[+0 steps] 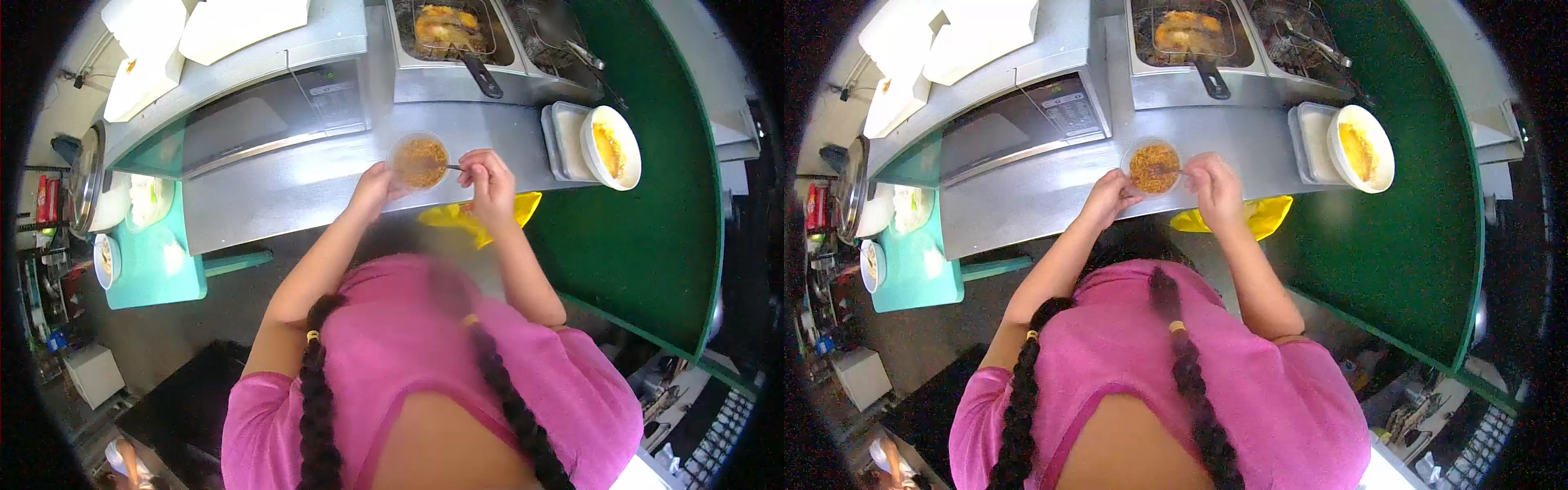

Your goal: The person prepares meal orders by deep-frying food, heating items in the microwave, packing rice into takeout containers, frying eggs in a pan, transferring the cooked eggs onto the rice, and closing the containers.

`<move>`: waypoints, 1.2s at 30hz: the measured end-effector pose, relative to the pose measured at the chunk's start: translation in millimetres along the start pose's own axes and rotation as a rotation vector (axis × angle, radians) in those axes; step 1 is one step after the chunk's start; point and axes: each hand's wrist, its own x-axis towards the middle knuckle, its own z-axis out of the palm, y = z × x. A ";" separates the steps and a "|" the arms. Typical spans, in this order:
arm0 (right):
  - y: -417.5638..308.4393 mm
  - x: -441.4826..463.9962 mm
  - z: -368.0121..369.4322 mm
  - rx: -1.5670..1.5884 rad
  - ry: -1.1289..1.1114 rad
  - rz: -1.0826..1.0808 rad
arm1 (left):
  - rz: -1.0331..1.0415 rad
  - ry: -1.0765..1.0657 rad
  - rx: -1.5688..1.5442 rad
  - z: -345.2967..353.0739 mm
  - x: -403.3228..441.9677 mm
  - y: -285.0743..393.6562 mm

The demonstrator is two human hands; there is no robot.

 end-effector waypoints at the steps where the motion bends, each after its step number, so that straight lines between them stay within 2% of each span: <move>1: -21.1 -1.7 0.7 0.001 0.007 0.004 | 0.017 -0.049 -0.057 -7.7 -13.7 7.6; 3: -58.5 0.7 4.3 -0.107 0.022 -0.126 | 0.019 -0.074 -0.078 -16.4 -52.8 37.6; 4: -65.4 4.2 11.4 -0.139 0.053 -0.311 | 0.023 -0.096 -0.102 -24.0 -69.7 49.7; 7: -112.2 10.2 38.9 -0.222 0.058 -0.430 | 0.110 -0.178 -0.013 -62.0 -103.9 70.0; 9: -139.0 16.5 62.1 -0.250 0.024 -0.506 | 0.124 -0.157 0.001 -82.6 -128.1 87.4; 12: -171.4 21.6 104.7 -0.463 -0.155 -0.575 | 0.243 -0.136 0.043 -106.6 -165.3 111.0; 13: -175.8 23.9 118.4 -0.457 -0.154 -0.582 | 0.249 -0.130 0.047 -117.9 -170.2 114.6; 16: -191.4 25.4 157.2 -0.396 -0.288 -0.843 | 0.307 -0.135 0.071 -146.7 -180.8 125.6; 19: -212.4 26.9 181.4 -0.384 -0.373 -0.968 | 0.342 -0.170 -0.029 -173.4 -192.3 136.3; 23: -230.6 28.7 192.1 -0.309 -0.276 -0.930 | 0.387 -0.132 0.056 -204.9 -203.6 144.9; 25: -240.2 26.5 202.4 -0.435 -0.190 -0.791 | 0.390 -0.135 0.055 -217.3 -209.6 147.5; 29: -249.9 24.0 232.6 -0.420 -0.172 -0.708 | 0.455 -0.115 0.042 -234.1 -222.4 156.9; 31: -253.5 22.3 245.3 -0.251 -0.146 -0.680 | 0.462 -0.095 0.030 -242.7 -226.5 157.8; 34: -265.0 22.6 253.9 -0.305 -0.046 -0.627 | 0.444 -0.113 0.007 -253.2 -228.6 156.4; 36: -276.0 22.3 261.4 -0.401 -0.064 -0.606 | 0.507 -0.103 0.015 -256.3 -227.9 154.2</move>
